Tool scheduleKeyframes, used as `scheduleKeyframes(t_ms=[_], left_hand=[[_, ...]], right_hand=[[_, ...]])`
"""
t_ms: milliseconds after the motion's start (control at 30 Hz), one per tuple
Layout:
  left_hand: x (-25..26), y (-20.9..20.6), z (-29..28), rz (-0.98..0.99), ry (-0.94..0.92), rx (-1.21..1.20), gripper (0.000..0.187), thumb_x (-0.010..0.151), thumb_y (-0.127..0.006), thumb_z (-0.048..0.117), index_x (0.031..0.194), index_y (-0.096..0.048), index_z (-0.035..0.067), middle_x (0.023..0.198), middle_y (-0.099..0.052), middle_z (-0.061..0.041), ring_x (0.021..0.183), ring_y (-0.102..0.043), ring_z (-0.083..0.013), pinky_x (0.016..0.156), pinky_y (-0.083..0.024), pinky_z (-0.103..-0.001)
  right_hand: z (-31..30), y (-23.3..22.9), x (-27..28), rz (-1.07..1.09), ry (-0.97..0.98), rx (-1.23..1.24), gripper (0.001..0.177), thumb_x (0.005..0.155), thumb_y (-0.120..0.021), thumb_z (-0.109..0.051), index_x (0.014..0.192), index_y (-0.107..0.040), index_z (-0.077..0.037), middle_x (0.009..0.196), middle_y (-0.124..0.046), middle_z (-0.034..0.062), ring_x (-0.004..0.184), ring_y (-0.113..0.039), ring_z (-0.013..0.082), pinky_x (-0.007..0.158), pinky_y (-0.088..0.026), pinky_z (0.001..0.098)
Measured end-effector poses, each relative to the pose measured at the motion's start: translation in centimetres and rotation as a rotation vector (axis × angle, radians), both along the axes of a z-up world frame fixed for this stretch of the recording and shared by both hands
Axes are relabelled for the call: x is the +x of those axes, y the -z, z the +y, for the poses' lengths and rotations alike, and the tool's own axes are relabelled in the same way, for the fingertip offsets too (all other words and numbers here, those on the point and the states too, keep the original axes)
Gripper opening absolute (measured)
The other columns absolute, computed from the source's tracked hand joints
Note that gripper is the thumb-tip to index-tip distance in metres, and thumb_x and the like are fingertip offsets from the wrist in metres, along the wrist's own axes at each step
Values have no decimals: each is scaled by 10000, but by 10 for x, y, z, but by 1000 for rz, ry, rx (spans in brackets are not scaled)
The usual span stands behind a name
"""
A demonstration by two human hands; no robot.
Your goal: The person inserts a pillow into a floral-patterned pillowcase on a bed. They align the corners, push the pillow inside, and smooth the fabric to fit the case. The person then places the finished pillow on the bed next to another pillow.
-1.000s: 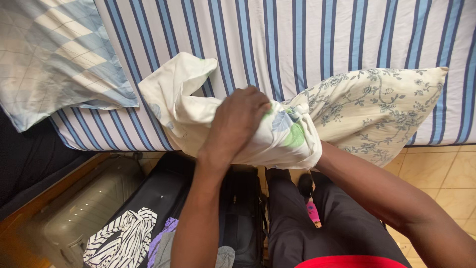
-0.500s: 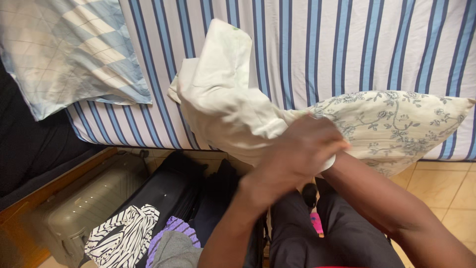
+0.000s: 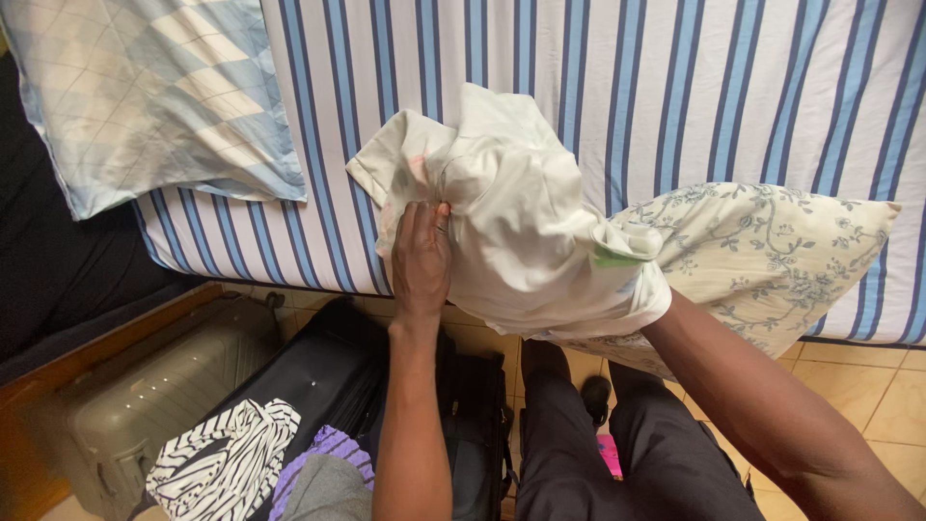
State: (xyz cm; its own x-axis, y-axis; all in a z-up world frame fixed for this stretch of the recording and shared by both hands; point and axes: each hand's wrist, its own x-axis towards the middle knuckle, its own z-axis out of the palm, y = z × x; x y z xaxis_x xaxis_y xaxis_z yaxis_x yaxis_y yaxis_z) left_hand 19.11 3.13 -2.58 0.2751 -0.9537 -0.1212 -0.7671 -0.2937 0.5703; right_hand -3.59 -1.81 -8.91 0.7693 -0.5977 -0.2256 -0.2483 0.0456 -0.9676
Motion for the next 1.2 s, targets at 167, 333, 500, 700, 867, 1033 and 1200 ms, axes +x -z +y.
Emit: scheduleKeyframes(t_ms=[167,333,500,700,867,1033,1200], left_hand=[[28,-1,33,-48,102,-240,230,1106,-514,129,1086,-649,-56,1012,-661,-172,913,-657,-326,790,-552,-431],[-5,29,95,10,535,-29,166,932,-560,30,1032,-687,-8,1058,-710,-180,970,-698,-311,894,-588,-395],[-14,-12,103,135,299,401,195,1011,-657,213,997,-739,36,975,-750,-151,871,-715,-286,780,-583,-423],[-1,-72,-1,-73,253,-311,329,1025,-641,237,1294,-673,49,1373,-653,-145,1366,-545,-327,1166,-430,-509],[16,-85,-77,-155,487,-329,290,1011,-655,290,1249,-678,125,1293,-681,-71,1267,-605,-299,1102,-495,-455],[16,-93,-83,47,521,-51,150,1115,-628,210,1163,-681,79,1071,-705,-60,1011,-705,-233,940,-580,-393],[19,-107,-85,257,628,-151,178,1022,-665,210,1122,-669,63,1094,-689,-60,1026,-701,-232,901,-577,-385]], right_hand=[[-20,-2,1,-8,56,-30,534,978,-643,-331,1348,-495,23,1346,-505,204,1257,-474,333,1046,-406,437],[-31,-7,-26,28,130,-20,548,975,-641,-339,1357,-486,22,1358,-492,206,1267,-461,335,1052,-395,442],[-25,-12,-40,64,97,4,563,972,-640,-347,1366,-477,21,1370,-479,207,1278,-447,337,1059,-384,446],[-7,0,0,75,-29,-6,581,968,-638,-356,1377,-466,20,1385,-463,210,1291,-431,340,1067,-371,451],[10,-5,-35,167,-51,47,596,965,-636,-364,1386,-456,19,1397,-450,211,1302,-418,342,1074,-360,456],[7,12,-35,199,-15,58,611,962,-635,-371,1395,-447,18,1409,-437,213,1313,-405,344,1081,-350,460],[16,26,-23,205,-15,67,626,959,-633,-379,1403,-438,17,1421,-424,215,1324,-391,347,1087,-339,465]])
